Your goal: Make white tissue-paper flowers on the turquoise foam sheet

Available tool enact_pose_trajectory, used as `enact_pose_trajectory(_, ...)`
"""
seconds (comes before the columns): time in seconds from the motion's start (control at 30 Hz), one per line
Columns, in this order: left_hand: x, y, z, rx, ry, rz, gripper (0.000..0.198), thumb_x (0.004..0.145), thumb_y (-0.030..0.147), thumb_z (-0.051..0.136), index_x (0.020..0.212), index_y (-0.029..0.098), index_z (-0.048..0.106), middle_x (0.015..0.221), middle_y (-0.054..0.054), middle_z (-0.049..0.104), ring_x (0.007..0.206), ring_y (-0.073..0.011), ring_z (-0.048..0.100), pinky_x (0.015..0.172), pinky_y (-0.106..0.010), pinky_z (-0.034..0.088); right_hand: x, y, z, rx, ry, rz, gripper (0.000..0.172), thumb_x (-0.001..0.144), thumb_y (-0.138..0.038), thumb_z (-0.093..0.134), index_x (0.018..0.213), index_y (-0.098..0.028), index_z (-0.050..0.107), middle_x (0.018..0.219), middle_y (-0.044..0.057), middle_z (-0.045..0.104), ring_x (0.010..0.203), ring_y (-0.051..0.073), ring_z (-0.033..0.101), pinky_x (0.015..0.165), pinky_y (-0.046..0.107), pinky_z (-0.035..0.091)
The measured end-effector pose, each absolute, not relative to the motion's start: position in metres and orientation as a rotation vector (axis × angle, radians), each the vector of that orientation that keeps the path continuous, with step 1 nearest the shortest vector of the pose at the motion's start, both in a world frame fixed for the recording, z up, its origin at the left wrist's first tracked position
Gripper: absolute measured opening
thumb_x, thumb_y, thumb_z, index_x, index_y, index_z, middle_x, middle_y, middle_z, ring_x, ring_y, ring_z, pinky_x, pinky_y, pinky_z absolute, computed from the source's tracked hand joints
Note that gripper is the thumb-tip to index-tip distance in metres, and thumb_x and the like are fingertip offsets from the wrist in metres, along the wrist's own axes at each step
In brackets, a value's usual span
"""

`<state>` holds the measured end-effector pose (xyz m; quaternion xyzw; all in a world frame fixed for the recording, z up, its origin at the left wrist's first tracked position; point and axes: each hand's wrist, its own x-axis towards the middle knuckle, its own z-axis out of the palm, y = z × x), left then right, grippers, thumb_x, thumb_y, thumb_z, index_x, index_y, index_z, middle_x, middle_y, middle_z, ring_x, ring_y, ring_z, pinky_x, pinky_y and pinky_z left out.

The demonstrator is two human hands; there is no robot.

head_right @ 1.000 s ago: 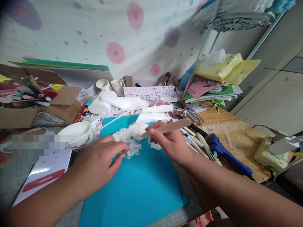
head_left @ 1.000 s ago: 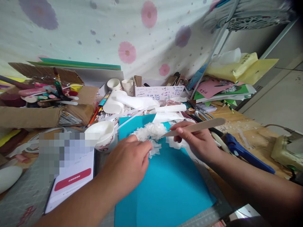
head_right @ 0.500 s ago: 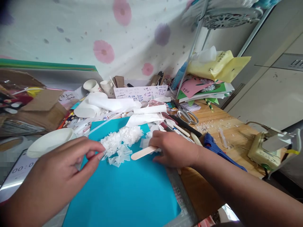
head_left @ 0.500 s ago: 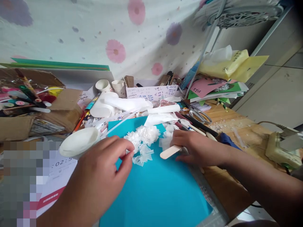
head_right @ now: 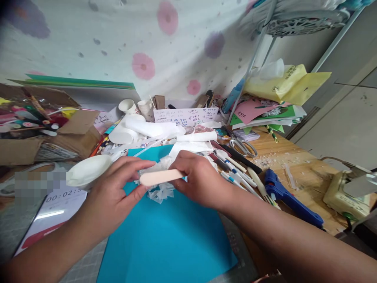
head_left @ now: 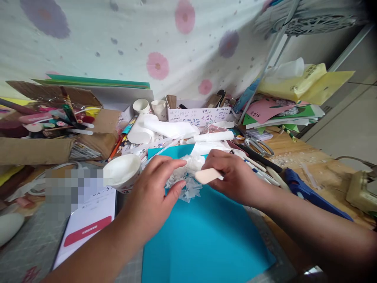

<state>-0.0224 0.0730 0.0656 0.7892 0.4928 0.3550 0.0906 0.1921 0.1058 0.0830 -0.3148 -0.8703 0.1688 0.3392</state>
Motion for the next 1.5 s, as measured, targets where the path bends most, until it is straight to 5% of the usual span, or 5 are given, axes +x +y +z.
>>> enact_pose_trajectory(0.17, -0.020, 0.076, 0.057, 2.428, 1.381, 0.976, 0.015, 0.084, 0.012, 0.051, 0.088, 0.023, 0.061, 0.101, -0.002, 0.053, 0.099, -0.0190, 0.055, 0.083, -0.031, 0.045, 0.176, 0.110, 0.072, -0.757, -2.439, 0.388, 0.018, 0.073, 0.000, 0.058, 0.080, -0.013, 0.068, 0.076, 0.003, 0.056, 0.068, 0.013, 0.055, 0.059, 0.024, 0.038)
enact_pose_trajectory(0.3, -0.019, 0.077, 0.054, 2.455, 1.519, 0.820, 0.014, 0.085, 0.012, 0.053, 0.075, 0.020, 0.059, 0.089, -0.003, 0.054, 0.087, -0.0202, 0.054, 0.075, -0.033, 0.044, 0.177, 0.118, 0.073, -0.768, -2.321, 0.579, 0.007, 0.084, -0.019, 0.061, 0.083, -0.014, 0.066, 0.077, 0.004, 0.056, 0.071, 0.015, 0.054, 0.063, 0.026, 0.041)
enact_pose_trajectory(0.57, -0.019, 0.076, 0.058, 2.394, 1.666, 0.705, 0.014, 0.083, 0.014, 0.055, 0.071, 0.020, 0.059, 0.077, 0.000, 0.060, 0.076, -0.0189, 0.057, 0.065, -0.030, 0.040, 0.177, 0.123, 0.086, -1.009, -1.899, 0.663, 0.050, 0.094, -0.056, 0.038, 0.078, -0.015, 0.064, 0.064, 0.001, 0.053, 0.061, 0.014, 0.049, 0.056, 0.027, 0.038)
enact_pose_trajectory(1.23, -0.023, 0.080, 0.056, 2.293, 1.708, 0.569, 0.015, 0.082, 0.013, 0.049, 0.079, 0.022, 0.061, 0.080, -0.001, 0.067, 0.071, -0.0204, 0.062, 0.059, -0.029, 0.038, 0.160, 0.115, 0.066, -0.854, -2.423, 0.706, 0.031, 0.097, -0.034, 0.042, 0.078, -0.016, 0.059, 0.068, 0.002, 0.058, 0.062, 0.013, 0.051, 0.058, 0.023, 0.037)
enact_pose_trajectory(1.5, -0.022, 0.080, 0.057, 2.286, 1.567, 0.585, 0.022, 0.084, 0.011, 0.053, 0.096, 0.024, 0.065, 0.099, -0.002, 0.062, 0.091, -0.0210, 0.061, 0.075, -0.032, 0.045, 0.176, 0.101, 0.055, -0.588, -2.418, 0.554, 0.036, 0.099, -0.040, 0.039, 0.086, -0.016, 0.062, 0.079, 0.008, 0.067, 0.074, 0.016, 0.058, 0.069, 0.028, 0.045)
